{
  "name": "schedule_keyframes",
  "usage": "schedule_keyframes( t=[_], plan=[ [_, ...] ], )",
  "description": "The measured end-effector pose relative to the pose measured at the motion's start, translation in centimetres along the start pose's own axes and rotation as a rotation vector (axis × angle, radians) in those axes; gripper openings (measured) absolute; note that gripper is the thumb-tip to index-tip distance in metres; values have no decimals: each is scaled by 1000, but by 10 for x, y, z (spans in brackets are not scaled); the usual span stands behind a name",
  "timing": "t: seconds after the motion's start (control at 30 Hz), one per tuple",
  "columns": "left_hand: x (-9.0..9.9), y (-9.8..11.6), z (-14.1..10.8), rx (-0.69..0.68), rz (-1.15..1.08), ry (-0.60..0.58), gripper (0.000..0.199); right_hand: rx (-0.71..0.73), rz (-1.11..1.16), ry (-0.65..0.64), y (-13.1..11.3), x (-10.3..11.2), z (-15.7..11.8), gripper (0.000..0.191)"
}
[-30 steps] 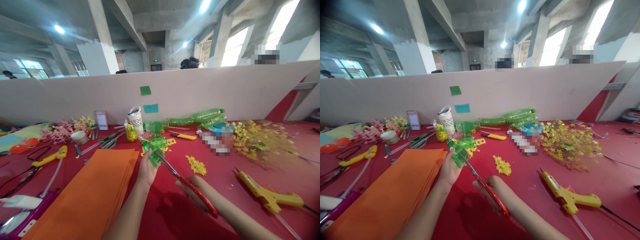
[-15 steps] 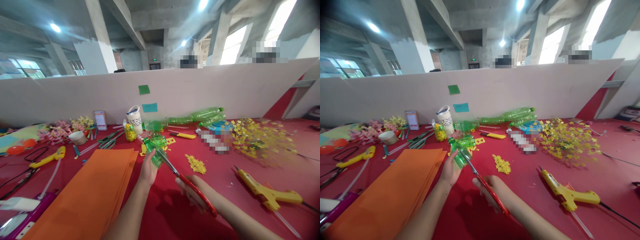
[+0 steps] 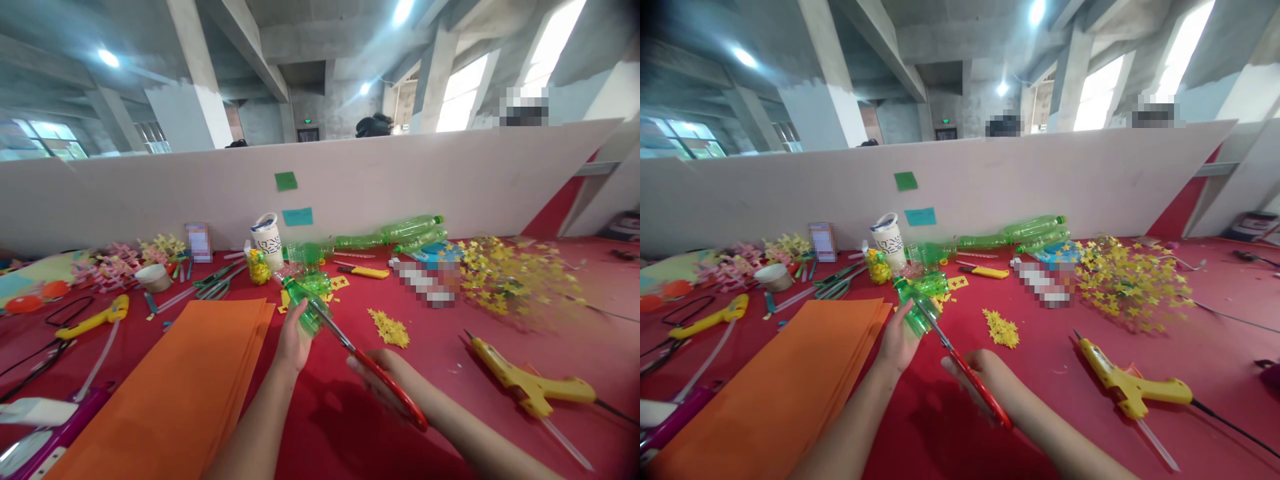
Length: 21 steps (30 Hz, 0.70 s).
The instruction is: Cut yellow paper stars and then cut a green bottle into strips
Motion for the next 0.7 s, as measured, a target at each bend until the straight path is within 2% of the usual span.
schedule_keyframes(
  t=[0.13,0.27,0.4,0.53,0.7],
  plan=[
    [-1,-1,-2,-22,24,-12,37,53,20,-16,-4,0,-1,56],
    [-4,-6,-6,-43,82,-38,42,38,38,5,-9,2,-3,57],
    [-6,-8,-8,-8,72,-63,38,23,36,13,-12,2,-5,58],
    [-5,-6,-6,49,72,-54,44,-19,13,41,-9,1,-2,56],
    [-5,-5,-6,41,81,-28,39,7,-3,60,-6,2,1,53]
  ],
)
Point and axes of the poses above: each hand's wrist, its own z-axis towards the middle knuckle, its own x-axis out of the back of the hand, y = z × x, the point moved 1 cm from there along z, towards the middle knuckle, and after that the axes turned 13 degrees about y, right-handed, at the moved point
